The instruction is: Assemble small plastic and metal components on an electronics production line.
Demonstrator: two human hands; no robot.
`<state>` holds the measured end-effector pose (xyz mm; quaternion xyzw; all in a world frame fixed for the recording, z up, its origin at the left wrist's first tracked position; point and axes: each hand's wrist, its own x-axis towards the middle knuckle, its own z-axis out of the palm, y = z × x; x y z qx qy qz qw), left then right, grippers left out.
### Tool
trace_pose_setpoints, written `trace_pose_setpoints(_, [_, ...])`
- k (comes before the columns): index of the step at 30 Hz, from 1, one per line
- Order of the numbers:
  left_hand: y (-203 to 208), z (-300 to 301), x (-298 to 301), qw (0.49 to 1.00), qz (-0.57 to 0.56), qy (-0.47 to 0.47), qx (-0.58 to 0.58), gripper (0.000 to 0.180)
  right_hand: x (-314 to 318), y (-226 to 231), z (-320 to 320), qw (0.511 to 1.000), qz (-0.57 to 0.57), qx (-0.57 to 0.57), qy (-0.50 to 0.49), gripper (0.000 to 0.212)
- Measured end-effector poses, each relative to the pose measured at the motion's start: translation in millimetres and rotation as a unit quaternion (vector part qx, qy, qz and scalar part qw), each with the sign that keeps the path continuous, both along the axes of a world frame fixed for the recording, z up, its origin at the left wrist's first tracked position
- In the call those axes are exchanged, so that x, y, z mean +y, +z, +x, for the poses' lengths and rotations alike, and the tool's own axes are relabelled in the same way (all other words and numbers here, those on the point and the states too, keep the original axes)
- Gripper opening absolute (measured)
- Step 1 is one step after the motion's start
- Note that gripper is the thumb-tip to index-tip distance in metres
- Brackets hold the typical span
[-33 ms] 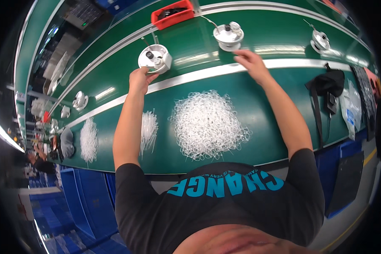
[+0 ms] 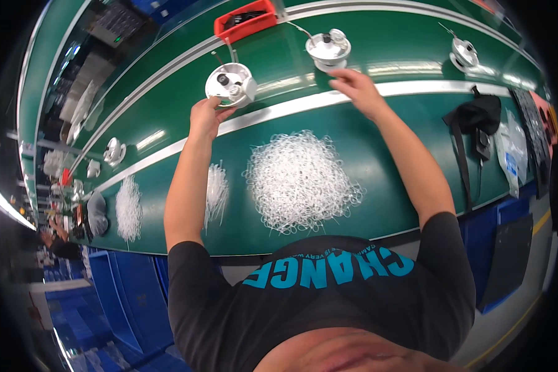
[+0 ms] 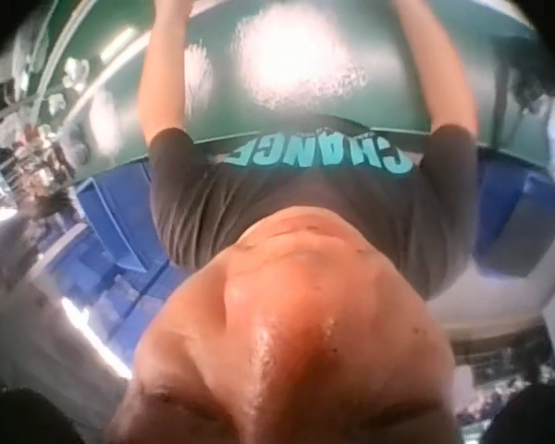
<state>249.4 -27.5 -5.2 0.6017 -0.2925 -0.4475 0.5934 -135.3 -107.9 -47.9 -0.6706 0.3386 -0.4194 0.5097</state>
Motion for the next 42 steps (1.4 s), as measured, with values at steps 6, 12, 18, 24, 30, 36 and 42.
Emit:
trace_pose_setpoints(6, [25.5,-126.7,17.7,0.979,0.025,-0.197,-0.036,0.029,8.6,39.6,13.4,0.995,0.042,-0.055,0.079,0.036])
trace_pose_setpoints(12, [4.0,-184.4,14.4,0.941,0.071,-0.327,-0.049,0.028,-1.2,26.8,-27.7,0.991,0.095,-0.075,0.059,0.026])
trace_pose_setpoints(18, [-15.7,-221.6,13.2,0.933,0.105,-0.344,-0.029,0.026,-1.9,18.7,-41.5,0.998,0.065,0.013,0.01,0.021])
trace_pose_setpoints(24, [-10.6,-207.1,-11.2,0.94,0.052,-0.315,-0.122,0.032,-8.0,12.9,-41.7,1.0,0.015,0.021,0.001,0.022])
trace_pose_setpoints(30, [0.0,-203.5,-39.3,0.97,-0.121,-0.202,-0.057,0.014,-3.6,20.1,-35.4,0.989,-0.06,0.128,-0.034,0.021])
trace_pose_setpoints(36, [5.4,-215.1,-43.8,0.968,-0.156,-0.193,-0.027,0.014,3.3,25.5,-35.8,0.977,-0.133,0.149,-0.078,0.021])
trace_pose_setpoints(42, [3.4,-223.3,-44.2,0.963,-0.145,-0.222,-0.037,0.019,1.5,20.4,-34.3,0.973,-0.165,0.149,-0.061,0.023])
